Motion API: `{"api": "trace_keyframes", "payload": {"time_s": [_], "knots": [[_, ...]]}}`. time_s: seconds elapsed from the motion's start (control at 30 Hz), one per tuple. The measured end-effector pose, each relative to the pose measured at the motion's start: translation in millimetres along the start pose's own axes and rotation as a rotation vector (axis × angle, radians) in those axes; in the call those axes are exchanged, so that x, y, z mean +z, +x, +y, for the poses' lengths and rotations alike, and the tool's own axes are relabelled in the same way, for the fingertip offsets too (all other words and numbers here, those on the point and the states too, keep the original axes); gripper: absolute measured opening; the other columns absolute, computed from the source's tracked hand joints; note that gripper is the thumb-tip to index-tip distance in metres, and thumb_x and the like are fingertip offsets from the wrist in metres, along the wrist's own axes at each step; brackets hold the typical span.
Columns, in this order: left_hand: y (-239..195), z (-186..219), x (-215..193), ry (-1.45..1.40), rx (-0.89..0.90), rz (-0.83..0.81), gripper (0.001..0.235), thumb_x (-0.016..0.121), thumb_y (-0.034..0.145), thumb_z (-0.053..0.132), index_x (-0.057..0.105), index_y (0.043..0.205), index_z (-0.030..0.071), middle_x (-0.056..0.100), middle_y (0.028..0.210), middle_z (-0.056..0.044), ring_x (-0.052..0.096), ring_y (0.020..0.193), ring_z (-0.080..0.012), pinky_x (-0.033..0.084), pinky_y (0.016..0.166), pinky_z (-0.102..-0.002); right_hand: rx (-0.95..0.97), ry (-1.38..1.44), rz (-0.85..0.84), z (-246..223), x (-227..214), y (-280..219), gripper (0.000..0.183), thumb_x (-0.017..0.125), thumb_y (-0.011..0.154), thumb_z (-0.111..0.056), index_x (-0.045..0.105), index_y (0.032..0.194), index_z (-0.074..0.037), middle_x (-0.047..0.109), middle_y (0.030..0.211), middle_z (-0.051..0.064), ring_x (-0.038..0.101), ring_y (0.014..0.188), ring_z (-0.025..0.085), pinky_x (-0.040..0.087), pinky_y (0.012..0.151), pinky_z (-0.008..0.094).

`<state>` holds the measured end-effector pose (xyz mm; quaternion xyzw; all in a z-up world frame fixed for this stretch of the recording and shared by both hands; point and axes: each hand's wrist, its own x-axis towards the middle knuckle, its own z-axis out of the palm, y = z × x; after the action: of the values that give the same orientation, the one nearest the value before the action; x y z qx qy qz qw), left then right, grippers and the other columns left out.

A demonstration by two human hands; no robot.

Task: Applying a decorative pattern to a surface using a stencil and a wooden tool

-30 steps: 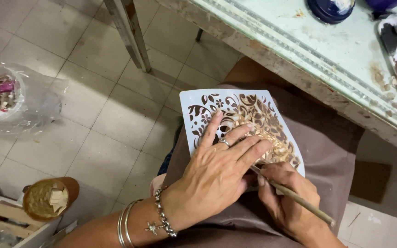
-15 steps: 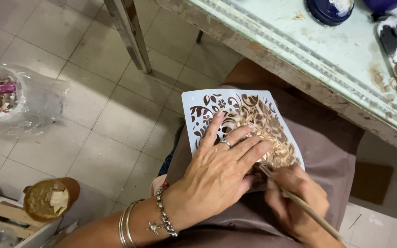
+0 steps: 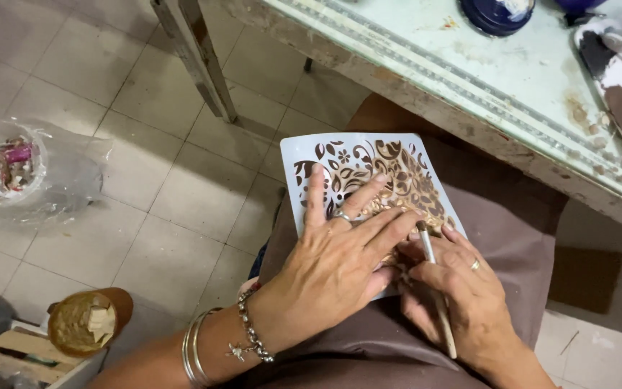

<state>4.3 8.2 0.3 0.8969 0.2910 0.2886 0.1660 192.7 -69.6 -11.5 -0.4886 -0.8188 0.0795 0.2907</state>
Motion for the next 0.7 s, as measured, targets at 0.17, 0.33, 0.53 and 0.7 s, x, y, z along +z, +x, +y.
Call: {"api": "trace_keyframes", "payload": {"time_s": [0.17,0.33,0.53,0.7], "knots": [[-5,-2,1,0.051,-0.029,-0.029,0.076,0.073,0.069,0.040,0.036,0.129,0.011,0.059,0.122,0.000,0.029,0.134,-0.0309,-0.002,0.102,-0.069,0.019,-0.010,0.026,-7,0,7,0.027,0.066,0.075,-0.023,0.051,0.090,-0.007,0.061,0.106,0.015,0.061,0.101,0.025,0.040,0.102,0.048],[-7,-5,-8,-0.012,-0.051,-0.035,0.063,0.073,0.071,0.037,0.045,0.123,0.015,0.053,0.124,0.000,0.025,0.134,-0.0315,-0.004,0.100,-0.071,0.007,-0.003,0.075,-4,6,3,0.034,0.069,0.074,-0.025,0.045,0.093,-0.009,0.062,0.104,0.013,0.062,0.099,0.020,0.041,0.102,0.047],[-15,-11,-4,-0.024,-0.028,-0.018,0.058,0.076,0.071,0.037,0.051,0.119,0.016,0.047,0.132,0.000,0.021,0.134,-0.0308,-0.005,0.100,-0.071,0.030,0.047,0.103,-4,7,4,0.032,0.071,0.073,-0.021,0.048,0.091,-0.008,0.063,0.103,0.013,0.062,0.099,0.020,0.040,0.103,0.049],[-31,-9,-14,-0.014,-0.248,0.078,0.080,0.065,0.068,0.060,0.037,0.126,0.013,0.018,0.146,-0.014,0.014,0.138,-0.0401,0.005,0.109,-0.072,0.032,0.013,0.120,-4,9,6,0.032,0.073,0.071,-0.023,0.050,0.088,-0.009,0.064,0.101,0.010,0.062,0.095,0.019,0.042,0.101,0.047]]}}
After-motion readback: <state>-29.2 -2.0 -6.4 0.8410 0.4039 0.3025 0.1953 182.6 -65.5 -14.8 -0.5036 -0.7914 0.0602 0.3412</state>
